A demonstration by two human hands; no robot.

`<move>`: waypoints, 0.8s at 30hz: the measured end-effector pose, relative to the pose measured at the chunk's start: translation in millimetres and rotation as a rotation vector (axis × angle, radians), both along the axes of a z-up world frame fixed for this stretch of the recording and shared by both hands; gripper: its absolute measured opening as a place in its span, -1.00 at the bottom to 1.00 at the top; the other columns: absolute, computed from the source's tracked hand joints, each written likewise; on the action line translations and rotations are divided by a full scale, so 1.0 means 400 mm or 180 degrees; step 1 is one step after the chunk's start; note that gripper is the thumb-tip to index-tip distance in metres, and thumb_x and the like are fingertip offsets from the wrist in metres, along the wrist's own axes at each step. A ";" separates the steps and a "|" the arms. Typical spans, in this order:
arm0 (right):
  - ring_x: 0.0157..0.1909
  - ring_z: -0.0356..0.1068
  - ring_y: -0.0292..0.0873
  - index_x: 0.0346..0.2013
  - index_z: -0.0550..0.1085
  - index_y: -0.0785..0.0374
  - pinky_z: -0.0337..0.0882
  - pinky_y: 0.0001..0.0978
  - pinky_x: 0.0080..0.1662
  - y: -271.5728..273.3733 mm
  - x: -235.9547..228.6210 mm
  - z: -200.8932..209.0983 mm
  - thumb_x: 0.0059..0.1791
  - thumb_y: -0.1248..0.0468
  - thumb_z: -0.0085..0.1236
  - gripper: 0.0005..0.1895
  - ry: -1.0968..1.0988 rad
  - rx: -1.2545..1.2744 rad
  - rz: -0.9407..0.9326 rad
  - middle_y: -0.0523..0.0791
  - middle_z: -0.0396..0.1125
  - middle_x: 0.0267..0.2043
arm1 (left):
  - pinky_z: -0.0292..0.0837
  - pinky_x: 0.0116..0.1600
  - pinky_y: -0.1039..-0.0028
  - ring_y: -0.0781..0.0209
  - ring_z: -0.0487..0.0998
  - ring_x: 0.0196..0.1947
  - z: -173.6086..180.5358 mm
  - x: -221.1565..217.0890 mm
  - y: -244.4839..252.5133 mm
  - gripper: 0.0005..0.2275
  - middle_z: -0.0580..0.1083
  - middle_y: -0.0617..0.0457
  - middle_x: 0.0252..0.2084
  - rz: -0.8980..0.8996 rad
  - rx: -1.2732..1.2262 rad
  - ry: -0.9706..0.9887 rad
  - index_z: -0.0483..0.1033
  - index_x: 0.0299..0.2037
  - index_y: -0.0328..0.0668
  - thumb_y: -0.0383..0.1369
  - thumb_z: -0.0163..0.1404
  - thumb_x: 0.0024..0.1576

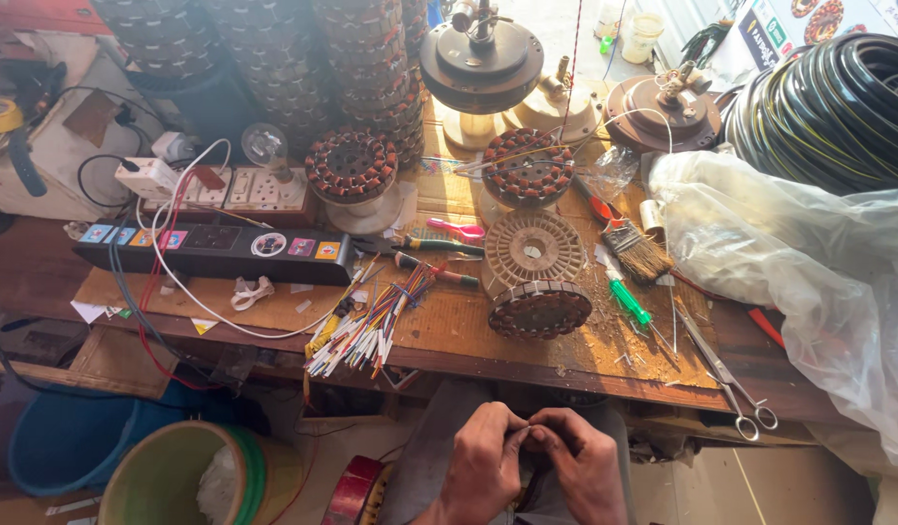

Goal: The person cuts small white plastic pieces with scissors and inserts them into slots on a circular stator component. They use a green screwdriver to press the pieces into place. The person repeats this process for several slots on the stator.

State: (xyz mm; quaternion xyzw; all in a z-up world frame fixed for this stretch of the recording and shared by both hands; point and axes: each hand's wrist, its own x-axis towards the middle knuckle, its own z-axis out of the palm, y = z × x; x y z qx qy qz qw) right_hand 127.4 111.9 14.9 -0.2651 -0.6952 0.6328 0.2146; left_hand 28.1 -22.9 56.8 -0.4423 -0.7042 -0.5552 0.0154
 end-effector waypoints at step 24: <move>-0.18 0.54 -0.24 -0.27 0.55 0.32 0.50 -0.45 -0.16 -0.035 0.015 0.046 -0.08 0.44 0.25 -0.90 0.1161 0.1736 -0.0427 -0.07 0.50 -0.23 | 0.51 -0.25 0.37 0.13 0.66 -0.31 0.070 -0.030 -0.022 -0.96 0.57 -0.08 -0.33 -0.0712 -0.0092 -0.0728 0.55 -0.26 -0.33 -0.53 0.13 0.13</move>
